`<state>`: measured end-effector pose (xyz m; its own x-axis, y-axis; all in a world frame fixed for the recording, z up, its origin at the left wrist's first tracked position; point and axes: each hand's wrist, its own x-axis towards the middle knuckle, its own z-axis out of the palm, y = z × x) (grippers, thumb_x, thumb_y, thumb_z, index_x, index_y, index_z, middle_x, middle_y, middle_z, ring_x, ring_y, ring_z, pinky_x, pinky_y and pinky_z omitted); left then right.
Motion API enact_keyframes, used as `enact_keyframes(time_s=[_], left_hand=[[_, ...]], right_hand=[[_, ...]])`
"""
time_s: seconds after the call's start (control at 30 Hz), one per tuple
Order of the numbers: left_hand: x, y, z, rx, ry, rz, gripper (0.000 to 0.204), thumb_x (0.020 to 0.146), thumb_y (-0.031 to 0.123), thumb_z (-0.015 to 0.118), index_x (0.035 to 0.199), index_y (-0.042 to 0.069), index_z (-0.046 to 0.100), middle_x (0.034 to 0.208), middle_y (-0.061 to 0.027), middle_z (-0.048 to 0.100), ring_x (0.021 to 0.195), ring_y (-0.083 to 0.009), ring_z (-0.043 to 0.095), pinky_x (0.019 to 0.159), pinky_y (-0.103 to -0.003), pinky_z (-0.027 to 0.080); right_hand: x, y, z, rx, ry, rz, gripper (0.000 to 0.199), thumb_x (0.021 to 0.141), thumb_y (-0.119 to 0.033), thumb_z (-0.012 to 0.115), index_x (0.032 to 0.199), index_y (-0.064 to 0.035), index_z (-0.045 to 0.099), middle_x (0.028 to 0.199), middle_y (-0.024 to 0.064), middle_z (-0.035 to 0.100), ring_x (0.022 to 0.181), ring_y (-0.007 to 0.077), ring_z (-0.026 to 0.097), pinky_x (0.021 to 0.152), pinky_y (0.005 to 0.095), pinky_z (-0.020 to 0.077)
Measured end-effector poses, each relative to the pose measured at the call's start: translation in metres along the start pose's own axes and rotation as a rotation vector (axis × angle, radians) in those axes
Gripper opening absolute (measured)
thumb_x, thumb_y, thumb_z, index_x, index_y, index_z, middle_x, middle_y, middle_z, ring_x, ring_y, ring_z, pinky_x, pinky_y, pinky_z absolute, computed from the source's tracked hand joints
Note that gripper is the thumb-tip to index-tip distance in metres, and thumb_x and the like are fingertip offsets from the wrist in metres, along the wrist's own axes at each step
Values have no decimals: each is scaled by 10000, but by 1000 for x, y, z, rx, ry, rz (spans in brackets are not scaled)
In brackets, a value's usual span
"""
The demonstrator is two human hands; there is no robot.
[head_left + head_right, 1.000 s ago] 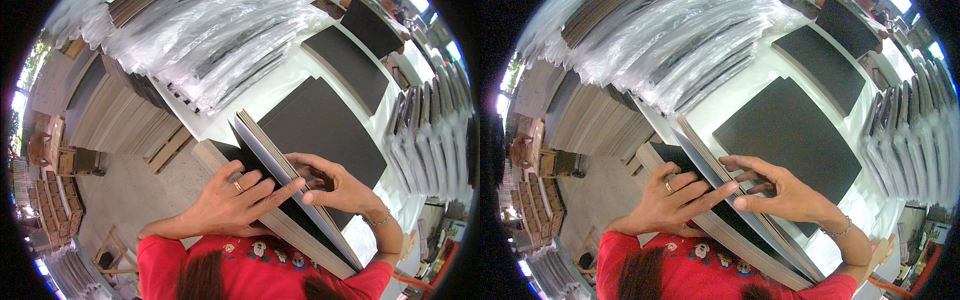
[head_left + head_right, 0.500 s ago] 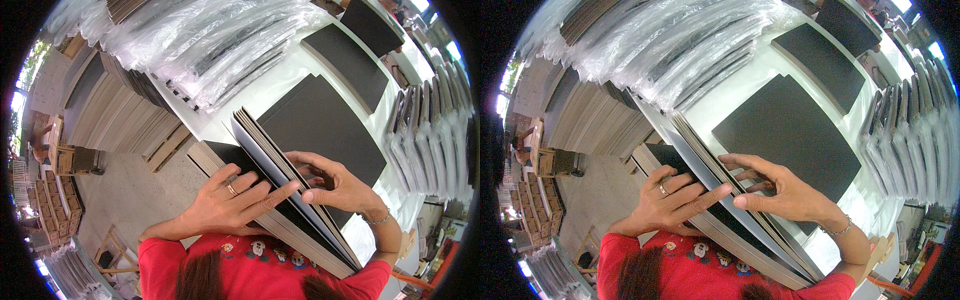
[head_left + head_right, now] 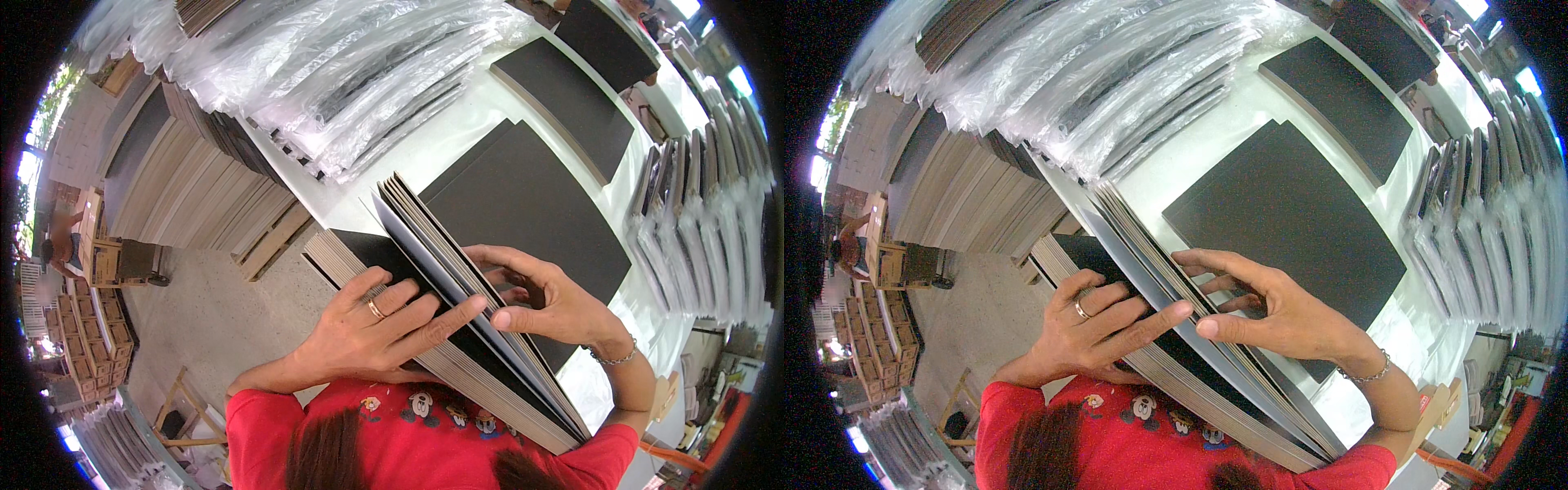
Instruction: The person repeatedly picks up black-covered notebooks from a table, stacks them, and places them on a nearby pile. The person also flips through the pages of the notebooks while holding them.
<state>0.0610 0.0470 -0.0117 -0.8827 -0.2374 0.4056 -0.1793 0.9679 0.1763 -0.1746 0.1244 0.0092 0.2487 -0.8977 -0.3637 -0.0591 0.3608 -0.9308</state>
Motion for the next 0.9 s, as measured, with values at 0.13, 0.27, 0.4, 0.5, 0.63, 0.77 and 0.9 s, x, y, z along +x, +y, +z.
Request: enact_keyframes(time_s=[0.13, 0.27, 0.4, 0.5, 0.63, 0.77, 0.9], left_hand=[[2, -2, 0, 1, 4, -10, 745, 649, 544, 644, 1318, 237, 529, 843, 53, 455, 820, -99, 500, 822, -309, 401], [4, -3, -2, 12, -11, -7, 740, 642, 518, 653, 1317, 239, 530, 839, 52, 456, 821, -97, 501, 820, -306, 403], [4, -4, 2, 33, 19, 0, 706, 655, 483, 652, 1308, 239, 539, 840, 55, 464, 818, -94, 504, 821, -306, 403], [4, -4, 2, 38, 21, 1, 658, 683, 457, 641, 1296, 237, 551, 842, 56, 470, 818, -92, 506, 818, -304, 406], [4, -5, 4, 45, 34, 9, 599, 714, 428, 630, 1278, 239, 566, 839, 53, 471, 816, -89, 506, 817, -299, 410], [0, -9, 7, 56, 70, 47, 579, 702, 425, 642, 1250, 250, 579, 878, 43, 474, 839, -97, 504, 807, -306, 410], [0, -6, 7, 1, 194, 6, 576, 620, 486, 703, 1135, 243, 614, 941, 40, 492, 902, -135, 511, 836, -360, 390]], right_hand=[[2, -2, -2, -5, -13, -9, 762, 794, -391, 691, 1383, -32, 369, 1371, 178, 416, 1198, 301, 469, 981, 453, 424], [3, -1, -3, 11, -20, -14, 750, 799, -374, 693, 1382, -31, 370, 1363, 170, 429, 1190, 295, 477, 979, 449, 428], [5, 1, -4, 9, -16, -35, 744, 801, -364, 694, 1382, -31, 370, 1357, 167, 437, 1175, 289, 490, 975, 449, 432], [5, 1, -4, 1, -13, -24, 741, 801, -363, 693, 1380, -31, 374, 1357, 169, 439, 1173, 287, 492, 973, 448, 433], [5, -4, -5, -13, -11, -8, 733, 801, -354, 694, 1377, -30, 378, 1354, 170, 443, 1174, 290, 492, 973, 450, 434], [4, -4, -5, -21, -19, -6, 717, 809, -334, 688, 1378, -30, 376, 1349, 161, 449, 1171, 277, 493, 973, 438, 433], [3, -9, -6, 5, -24, 19, 709, 815, -322, 687, 1382, -34, 373, 1336, 150, 460, 1167, 256, 494, 970, 412, 429]])
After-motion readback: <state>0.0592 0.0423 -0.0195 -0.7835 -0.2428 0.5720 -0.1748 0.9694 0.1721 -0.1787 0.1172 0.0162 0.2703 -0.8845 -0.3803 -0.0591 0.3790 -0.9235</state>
